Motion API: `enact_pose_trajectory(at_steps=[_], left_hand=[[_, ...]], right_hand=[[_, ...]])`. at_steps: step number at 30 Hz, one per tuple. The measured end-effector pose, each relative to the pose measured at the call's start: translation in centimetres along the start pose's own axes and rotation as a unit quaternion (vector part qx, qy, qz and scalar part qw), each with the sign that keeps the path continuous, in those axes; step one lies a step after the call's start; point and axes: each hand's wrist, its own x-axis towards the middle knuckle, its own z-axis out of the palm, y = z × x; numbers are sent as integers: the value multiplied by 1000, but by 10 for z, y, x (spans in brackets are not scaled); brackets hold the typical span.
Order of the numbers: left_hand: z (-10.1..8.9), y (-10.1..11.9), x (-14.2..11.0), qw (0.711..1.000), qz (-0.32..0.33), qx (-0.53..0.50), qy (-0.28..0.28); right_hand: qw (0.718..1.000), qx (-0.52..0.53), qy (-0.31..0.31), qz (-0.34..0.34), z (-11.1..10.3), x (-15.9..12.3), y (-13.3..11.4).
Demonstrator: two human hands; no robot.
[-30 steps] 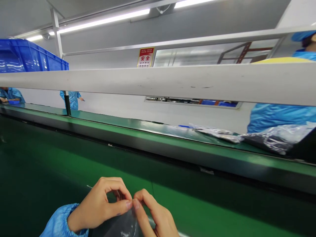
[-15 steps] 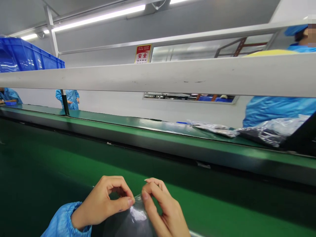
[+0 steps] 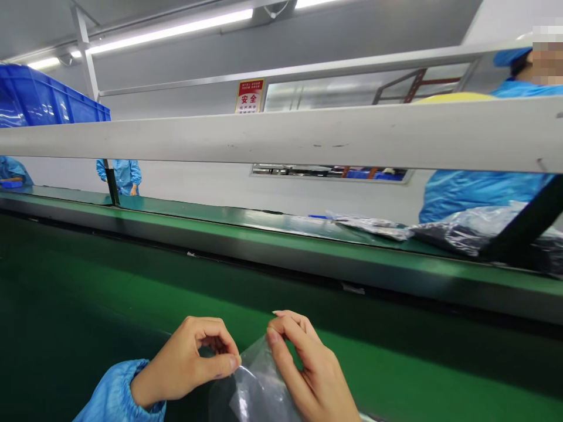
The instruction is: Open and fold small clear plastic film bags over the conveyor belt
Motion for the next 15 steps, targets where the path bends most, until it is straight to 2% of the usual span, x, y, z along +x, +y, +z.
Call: enact_pose_trajectory(at_steps=[3, 7, 15], left_hand=[[2, 0, 0, 1000, -8, 11, -5], [2, -2, -1, 1000, -7, 22, -14], [2, -1, -1, 999, -2, 31, -18]], right_hand=[[1000, -14, 9, 3, -4, -1, 2], [997, -32, 71, -1, -10, 1, 2], [990, 26, 35, 137, -16, -15, 26]])
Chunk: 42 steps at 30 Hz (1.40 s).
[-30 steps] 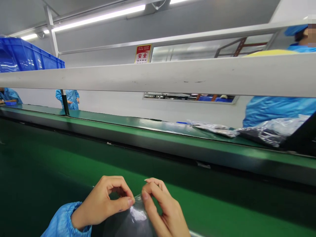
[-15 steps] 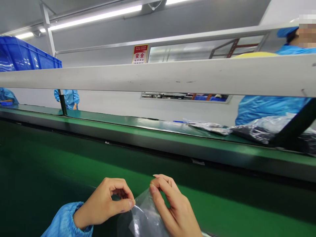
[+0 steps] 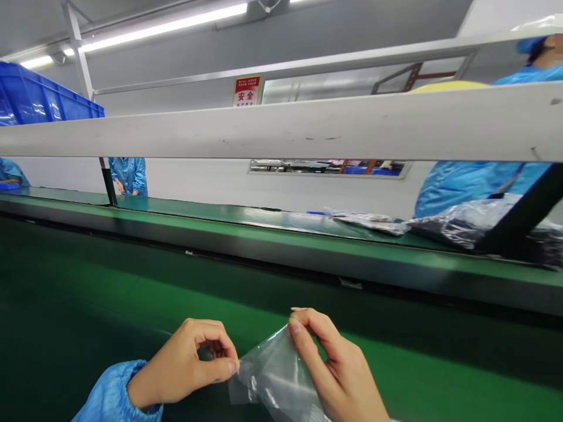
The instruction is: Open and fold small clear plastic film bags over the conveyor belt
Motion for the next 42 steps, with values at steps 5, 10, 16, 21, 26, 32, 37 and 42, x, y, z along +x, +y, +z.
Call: enact_pose_trajectory(at_steps=[5, 10, 16, 21, 26, 32, 37, 42], left_hand=[[-4, 1, 0, 1000, -8, -13, -22], [-7, -4, 4, 997, 13, 30, 76], [-2, -11, 9, 999, -4, 34, 22], [-2, -16, 11, 998, -46, -15, 43], [-9, -20, 14, 990, -27, -91, 101], [-12, -17, 17, 988, -13, -104, 117], [-13, -14, 16, 986, -9, -114, 124], [-14, -13, 16, 978, 32, -143, 150]], right_hand=[[988, 29, 80, 128, -11, -5, 5], [975, 78, 122, 169, -13, -10, 11], [982, 114, -129, 72, 18, 5, -21], [981, 156, -111, 39, 38, 14, -41], [944, 211, -191, 169, 39, 13, -38], [921, 246, -168, 251, 39, 10, -50], [900, 291, -149, 289, 39, 11, -61], [876, 342, -23, 340, 43, 13, -62]])
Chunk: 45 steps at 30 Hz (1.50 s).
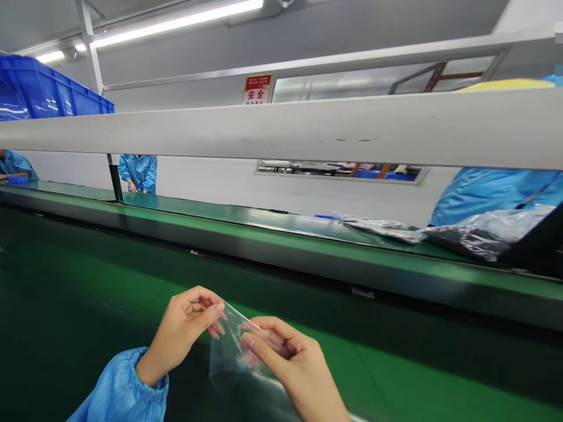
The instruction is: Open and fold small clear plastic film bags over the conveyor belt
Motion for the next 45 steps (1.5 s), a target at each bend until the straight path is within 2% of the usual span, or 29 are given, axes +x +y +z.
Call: enact_pose_trajectory(at_steps=[2, 5, 9, 14, 17, 22, 25, 29, 31, 34, 37, 40, 43, 45], left_hand=[[0, 0, 1, 1000, 11, -15, 9], [0, 0, 1, 1000, 3, -30, -2], [-3, -1, -1, 999, -26, 9, -44], [-4, 2, -3, 994, -31, 66, -84], [-2, 3, -4, 996, -17, 53, -63], [-1, 0, -2, 997, 40, 61, -3], [-1, -1, -1, 993, 63, 105, 2], [-1, 2, -2, 989, 38, 137, -41], [-2, 5, -3, 987, 37, 136, -73], [-4, 7, -4, 985, 38, 124, -112], [-5, 6, -4, 985, 32, 115, -126], [-4, 2, -3, 989, 15, 97, -113], [-3, 0, -1, 992, -1, 77, -104], [-4, -1, 0, 992, -2, 74, -105]], right_hand=[[998, 42, 50, 5, -3, 4, 4], [992, 82, 93, 37, -6, 8, 7], [994, 42, 102, -8, 0, 0, -3], [998, 22, 64, -7, 10, -9, -11], [995, 75, 57, -10, 7, -2, 0], [992, 112, -58, -23, -8, 16, 30], [996, 67, -25, -58, -7, 15, 34], [991, 9, 82, -104, 10, -2, 12], [989, 5, 106, -102, 18, -11, 1], [992, 2, 86, -90, 22, -17, -5], [990, -34, 51, -129, 19, -16, 4], [963, -126, 29, -236, 11, -12, 17], [896, -256, -37, -362, 0, -8, 23], [856, -317, -88, -400, -6, -6, 22]])
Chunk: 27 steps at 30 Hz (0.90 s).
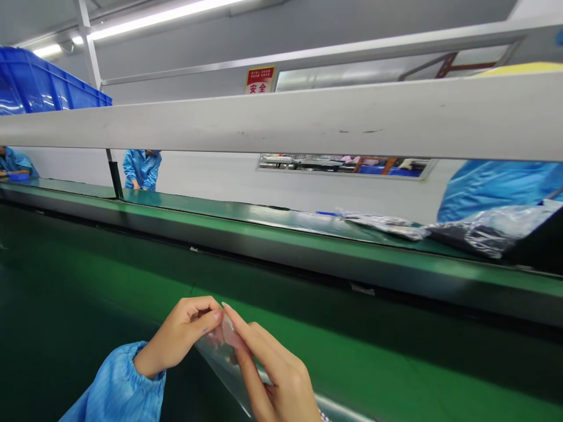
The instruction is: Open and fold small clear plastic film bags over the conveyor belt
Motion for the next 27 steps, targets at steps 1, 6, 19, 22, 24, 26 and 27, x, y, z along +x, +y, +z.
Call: enact_pose_trajectory(at_steps=[1, 6, 19, 22, 24, 26, 27], left_hand=[[-1, 0, 1, 1000, 0, -2, -2], [-3, 1, 2, 999, -1, -31, -7], [-2, -1, 2, 997, -19, -67, -19], [0, 0, -1, 1000, -22, -6, -15], [2, -2, -1, 999, -17, 31, 13], [2, -4, 1, 999, -20, 23, 19], [1, -5, 1, 999, -25, 15, 15]], right_hand=[[1000, -10, -20, -11, -2, 0, 1], [999, 10, -44, -14, -7, 5, -2], [981, -179, 43, -60, 11, 3, 4], [965, -240, 64, -80, 11, 4, 10], [966, -237, 66, -81, 9, 5, 13], [983, -169, 37, -63, 5, 5, 12], [993, -110, 17, -38, 3, 4, 10]])
